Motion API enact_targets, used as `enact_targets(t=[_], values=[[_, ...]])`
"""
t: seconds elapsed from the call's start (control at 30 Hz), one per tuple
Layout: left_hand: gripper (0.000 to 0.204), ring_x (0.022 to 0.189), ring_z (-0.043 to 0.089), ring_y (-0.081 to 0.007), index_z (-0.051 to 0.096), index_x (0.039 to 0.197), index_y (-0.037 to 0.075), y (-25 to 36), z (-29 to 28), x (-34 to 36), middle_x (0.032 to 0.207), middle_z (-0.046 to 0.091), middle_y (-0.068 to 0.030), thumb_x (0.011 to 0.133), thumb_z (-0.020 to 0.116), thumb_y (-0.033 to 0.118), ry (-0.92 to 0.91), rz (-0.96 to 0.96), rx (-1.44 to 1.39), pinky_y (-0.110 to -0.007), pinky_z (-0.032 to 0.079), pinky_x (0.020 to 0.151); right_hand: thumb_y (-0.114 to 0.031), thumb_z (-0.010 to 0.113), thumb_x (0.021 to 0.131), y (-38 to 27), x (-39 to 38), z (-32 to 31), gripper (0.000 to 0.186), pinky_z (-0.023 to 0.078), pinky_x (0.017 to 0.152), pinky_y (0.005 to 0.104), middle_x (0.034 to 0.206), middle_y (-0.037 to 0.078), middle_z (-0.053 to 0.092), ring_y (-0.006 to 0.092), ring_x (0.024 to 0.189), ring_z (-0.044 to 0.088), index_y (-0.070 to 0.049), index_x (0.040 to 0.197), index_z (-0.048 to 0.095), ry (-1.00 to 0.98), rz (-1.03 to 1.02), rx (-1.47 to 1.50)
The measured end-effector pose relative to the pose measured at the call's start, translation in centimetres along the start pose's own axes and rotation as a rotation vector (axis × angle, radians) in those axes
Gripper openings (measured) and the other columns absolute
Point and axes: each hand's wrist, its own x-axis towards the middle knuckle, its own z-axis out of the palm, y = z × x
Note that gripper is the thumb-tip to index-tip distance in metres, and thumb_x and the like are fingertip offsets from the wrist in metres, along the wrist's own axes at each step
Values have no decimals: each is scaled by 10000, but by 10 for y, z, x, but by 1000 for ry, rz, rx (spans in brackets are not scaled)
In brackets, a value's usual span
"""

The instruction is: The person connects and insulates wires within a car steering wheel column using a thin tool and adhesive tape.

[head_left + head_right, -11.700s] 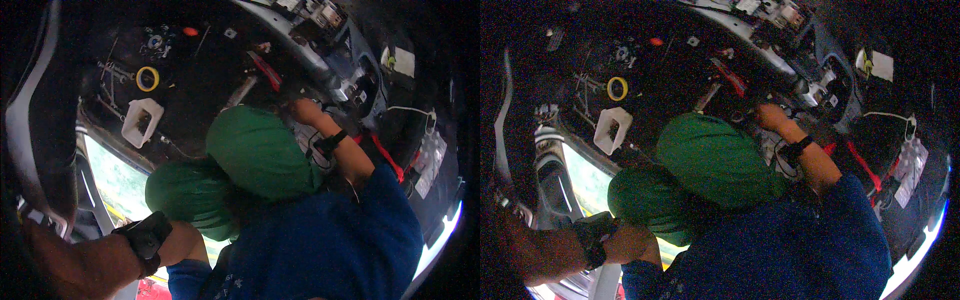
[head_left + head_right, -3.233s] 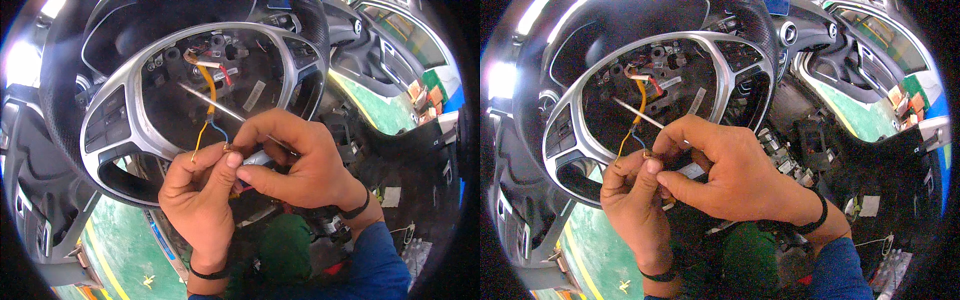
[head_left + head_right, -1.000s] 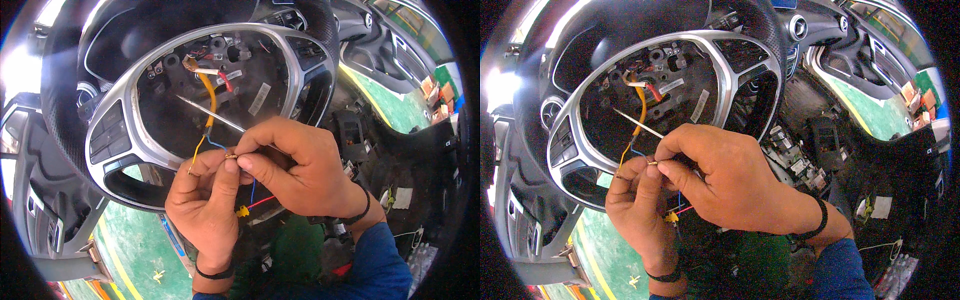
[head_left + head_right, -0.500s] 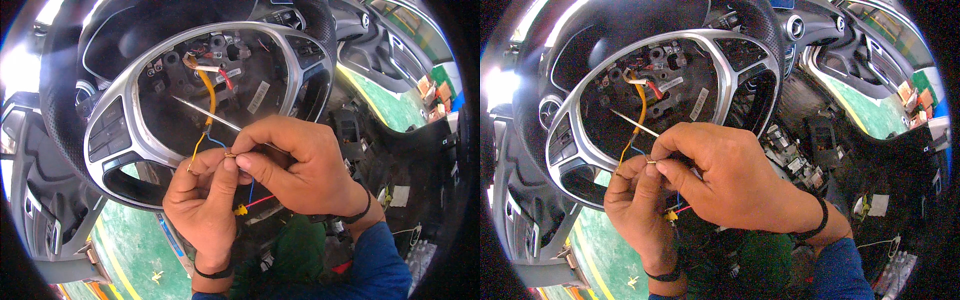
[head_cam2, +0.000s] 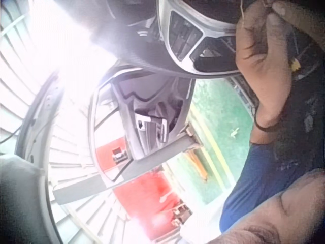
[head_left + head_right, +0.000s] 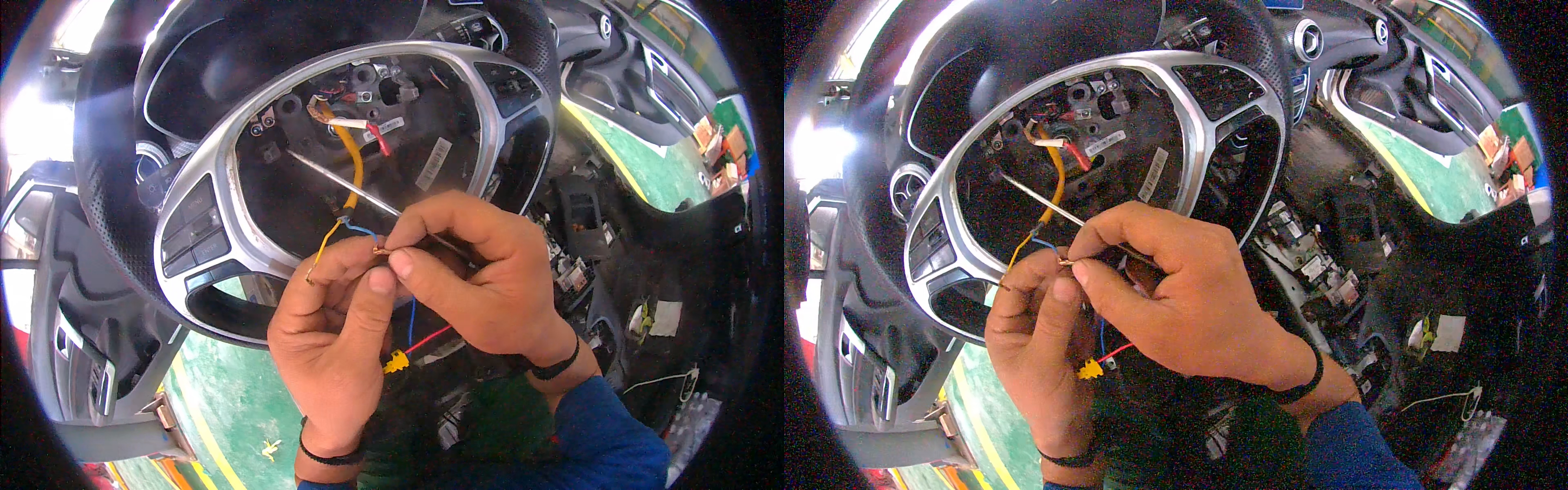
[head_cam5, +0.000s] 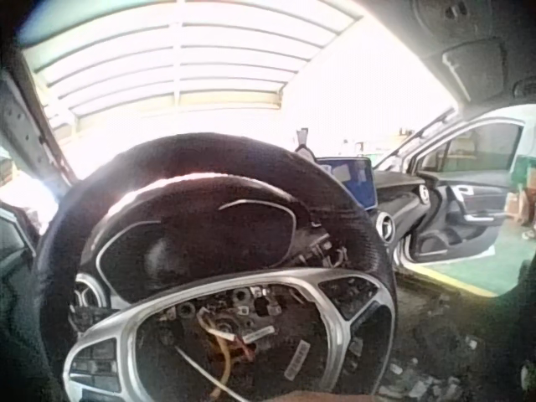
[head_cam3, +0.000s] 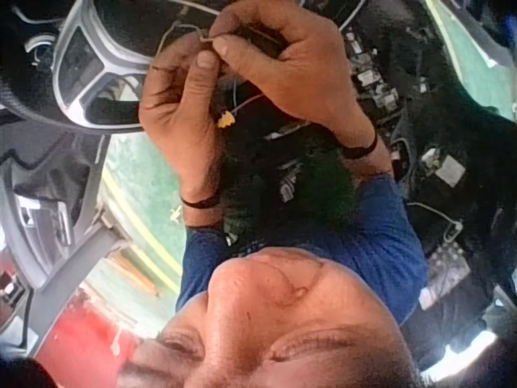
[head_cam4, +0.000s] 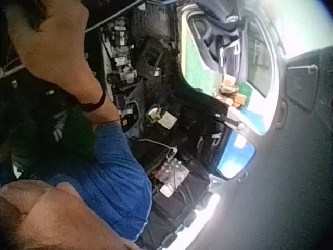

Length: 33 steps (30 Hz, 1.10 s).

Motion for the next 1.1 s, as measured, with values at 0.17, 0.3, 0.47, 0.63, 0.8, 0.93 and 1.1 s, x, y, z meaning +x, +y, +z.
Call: enact_targets(t=[0.17,0.3,0.47,0.63,0.8,0.93,1.1], values=[[198,763,598,-21,655,1142,-18,2,2,-1,1029,728,-75,949,691,4,6,6,59,-162,409,566,11,683,922,6,-2,2,126,492,797,202,973,24,672,52,902,613,22,1046,662,9,-43,79],[177,772,612,-52,654,1118,-16,-4,9,3,1035,727,-86,946,692,-1,29,56,-43,-174,458,622,-36,702,907,6,3,-2,122,482,703,209,890,12,663,45,792,597,0,1013,654,31,-118,86],[178,832,651,-102,646,1118,-15,-7,12,9,1018,716,-83,945,686,0,0,82,-109,-211,518,751,-77,715,900,-3,11,-9,129,501,668,233,836,16,673,54,765,610,-4,980,645,15,-86,157],[196,934,628,-123,619,1126,-3,-13,24,14,1071,677,-77,941,684,-3,-49,105,-283,-257,501,873,-4,721,915,-12,13,-25,177,498,833,228,984,17,628,67,934,609,1,1053,609,-94,-101,182],[189,1031,589,-155,599,1101,30,-21,19,20,1078,631,-81,937,686,-9,-188,128,-381,-300,460,958,-26,716,931,-23,11,-24,162,490,732,215,935,11,641,60,839,602,-7,1055,613,-135,-38,239],[184,1053,590,-166,596,1099,32,-28,17,23,1062,628,-82,941,675,-18,-227,167,-439,-309,459,970,-30,680,932,-29,10,-21,100,523,740,237,873,30,691,73,825,634,5,1010,628,-118,28,211],[181,994,605,-160,566,1105,32,-32,24,23,1104,644,-126,957,656,-21,-119,291,-371,-289,485,902,-44,708,945,-21,10,-18,169,484,714,208,938,11,646,55,827,597,-7,1077,610,-79,-56,175]])
